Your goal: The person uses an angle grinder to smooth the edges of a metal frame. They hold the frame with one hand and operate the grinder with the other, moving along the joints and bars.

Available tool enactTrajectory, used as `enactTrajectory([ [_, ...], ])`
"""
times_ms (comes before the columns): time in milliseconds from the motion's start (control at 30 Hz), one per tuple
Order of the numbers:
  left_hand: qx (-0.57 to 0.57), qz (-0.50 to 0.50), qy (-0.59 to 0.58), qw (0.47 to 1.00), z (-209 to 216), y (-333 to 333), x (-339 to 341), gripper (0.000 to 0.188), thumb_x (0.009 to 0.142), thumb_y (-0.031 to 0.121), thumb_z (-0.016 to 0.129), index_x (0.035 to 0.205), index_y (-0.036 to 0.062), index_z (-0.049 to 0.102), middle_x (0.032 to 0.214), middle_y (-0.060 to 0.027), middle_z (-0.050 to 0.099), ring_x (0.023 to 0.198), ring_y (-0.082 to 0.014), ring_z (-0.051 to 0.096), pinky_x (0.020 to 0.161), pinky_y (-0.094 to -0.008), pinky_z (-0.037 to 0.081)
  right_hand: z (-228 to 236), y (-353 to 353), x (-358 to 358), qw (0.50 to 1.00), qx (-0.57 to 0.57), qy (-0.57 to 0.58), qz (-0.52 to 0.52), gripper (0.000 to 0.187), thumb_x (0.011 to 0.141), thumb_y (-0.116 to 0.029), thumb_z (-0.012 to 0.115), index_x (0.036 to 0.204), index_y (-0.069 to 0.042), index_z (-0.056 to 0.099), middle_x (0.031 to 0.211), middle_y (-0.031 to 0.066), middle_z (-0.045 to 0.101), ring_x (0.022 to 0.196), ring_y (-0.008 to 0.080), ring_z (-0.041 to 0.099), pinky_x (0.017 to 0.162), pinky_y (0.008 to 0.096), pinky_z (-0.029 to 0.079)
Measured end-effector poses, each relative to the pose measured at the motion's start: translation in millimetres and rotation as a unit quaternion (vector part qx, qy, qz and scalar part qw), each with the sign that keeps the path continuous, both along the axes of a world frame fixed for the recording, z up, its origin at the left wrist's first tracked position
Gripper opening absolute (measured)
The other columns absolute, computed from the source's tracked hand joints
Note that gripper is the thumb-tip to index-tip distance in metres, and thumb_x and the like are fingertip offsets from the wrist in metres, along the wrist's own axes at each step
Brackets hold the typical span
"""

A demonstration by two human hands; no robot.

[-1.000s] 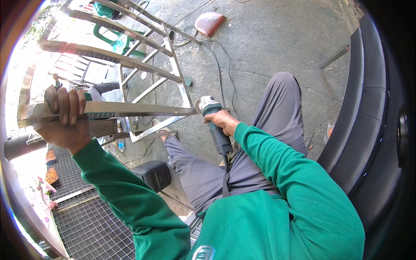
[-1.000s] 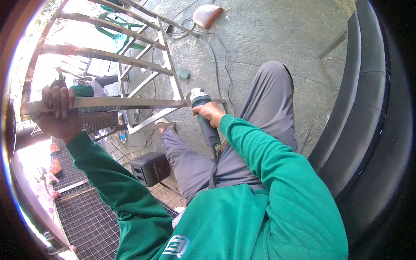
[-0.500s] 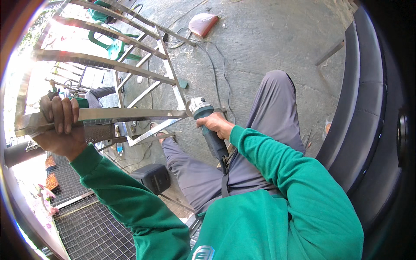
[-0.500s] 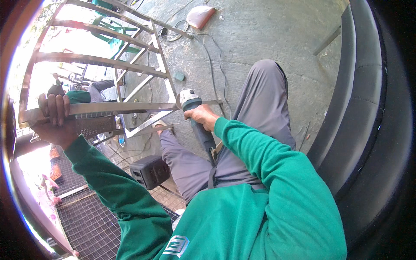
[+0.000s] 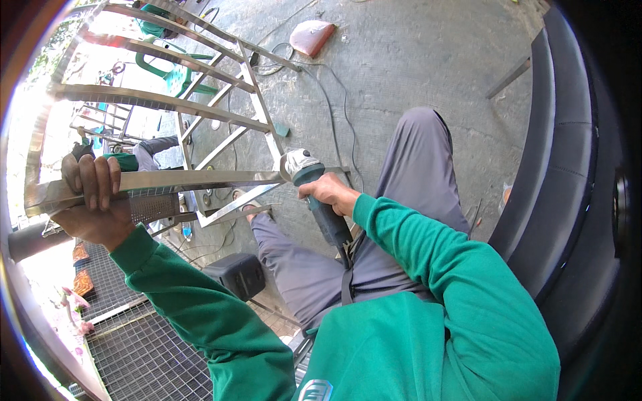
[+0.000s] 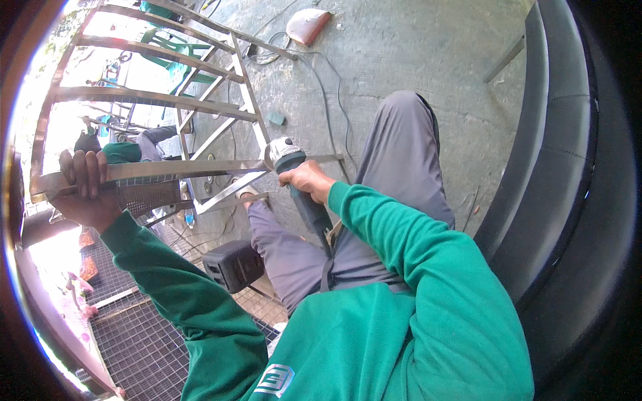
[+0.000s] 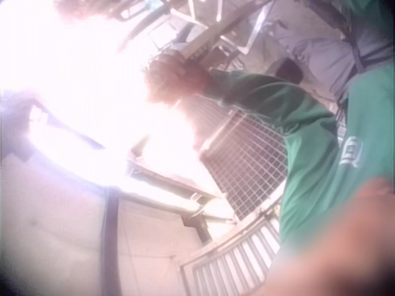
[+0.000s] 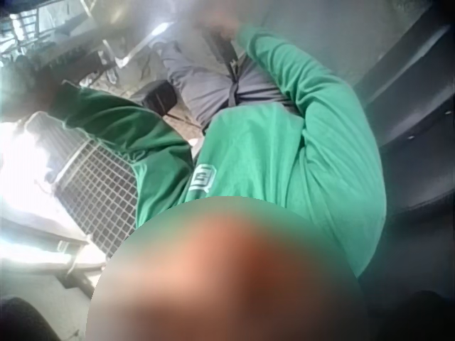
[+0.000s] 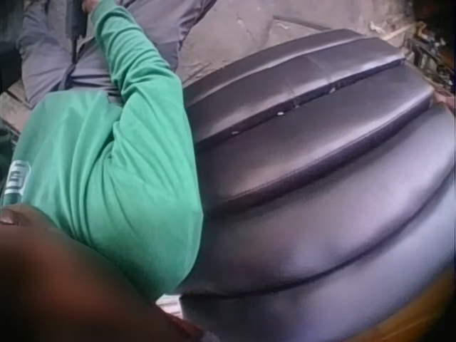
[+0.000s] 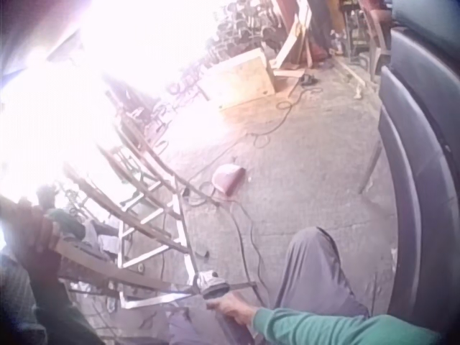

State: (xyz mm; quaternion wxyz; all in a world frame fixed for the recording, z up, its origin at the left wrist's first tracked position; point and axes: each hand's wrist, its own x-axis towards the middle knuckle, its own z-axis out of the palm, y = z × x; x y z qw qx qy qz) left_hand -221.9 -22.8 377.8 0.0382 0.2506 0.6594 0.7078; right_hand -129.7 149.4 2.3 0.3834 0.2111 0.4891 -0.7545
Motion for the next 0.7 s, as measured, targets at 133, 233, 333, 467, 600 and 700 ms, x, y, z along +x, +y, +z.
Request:
enactTrajectory([
  [133, -0.004, -0.024, 0.004, 1.000, 1.1, 0.3, -1.6, 0.046, 0.102, 0.055, 0.039, 0.079, 0.0157, 0.042, 0.053, 0.0050, 0.038, 0.040, -0.0069, 0.037, 0.049, -0.0228, 0.035, 2.4, 1.0, -1.1, 0.999, 0.036, -0.022, -0.016, 0.037, 0.071, -0.019, 0.083, 0.095, 0.004, 0.069, 0.085, 0.0130, 0.065, 0.067, 0.0236, 0.063, 0.060, 0.0420, 0.052],
  [233, -0.003, -0.033, 0.005, 0.999, 0.6, 0.6, -1.7, 0.044, 0.102, 0.054, 0.039, 0.079, 0.0158, 0.042, 0.053, 0.0051, 0.038, 0.040, -0.0069, 0.037, 0.050, -0.0226, 0.035, 4.0, 0.0, -0.1, 1.000, -0.009, -0.012, -0.005, 0.034, 0.071, -0.019, 0.083, 0.093, 0.003, 0.071, 0.083, 0.0127, 0.065, 0.068, 0.0229, 0.063, 0.061, 0.0415, 0.052],
  [333, -0.002, -0.021, 0.007, 1.000, -1.2, 0.4, -0.6, 0.044, 0.102, 0.053, 0.039, 0.080, 0.0157, 0.042, 0.053, 0.0051, 0.039, 0.040, -0.0070, 0.037, 0.049, -0.0226, 0.036, 5.5, 1.2, 1.1, 0.999, -0.033, 0.029, 0.006, 0.035, 0.071, -0.020, 0.084, 0.092, 0.005, 0.071, 0.087, 0.0142, 0.067, 0.069, 0.0245, 0.063, 0.062, 0.0412, 0.051],
  [467, -0.002, -0.012, 0.017, 1.000, -0.3, 0.2, -0.7, 0.043, 0.102, 0.053, 0.039, 0.080, 0.0156, 0.042, 0.052, 0.0052, 0.038, 0.040, -0.0066, 0.038, 0.049, -0.0225, 0.037, 10.3, 4.0, -1.6, 1.000, 0.001, -0.006, -0.004, 0.034, 0.070, -0.021, 0.086, 0.086, 0.004, 0.072, 0.085, 0.0137, 0.067, 0.067, 0.0242, 0.061, 0.060, 0.0400, 0.050],
  [600, -0.008, -0.027, 0.013, 1.000, 1.0, -0.5, -2.6, 0.044, 0.102, 0.053, 0.039, 0.080, 0.0155, 0.042, 0.052, 0.0051, 0.038, 0.040, -0.0066, 0.039, 0.049, -0.0229, 0.037, 12.8, 5.6, -1.5, 1.000, -0.001, -0.006, 0.002, 0.030, 0.069, -0.022, 0.085, 0.079, 0.003, 0.071, 0.084, 0.0126, 0.067, 0.068, 0.0227, 0.061, 0.060, 0.0402, 0.049],
  [700, -0.008, -0.029, 0.012, 0.999, -0.2, -0.8, -1.5, 0.045, 0.102, 0.055, 0.039, 0.080, 0.0154, 0.042, 0.051, 0.0053, 0.038, 0.039, -0.0069, 0.040, 0.048, -0.0233, 0.037, 13.2, 3.9, -0.2, 0.998, -0.052, 0.033, 0.008, 0.029, 0.069, -0.022, 0.085, 0.077, 0.003, 0.071, 0.084, 0.0122, 0.067, 0.068, 0.0222, 0.061, 0.059, 0.0397, 0.049],
])
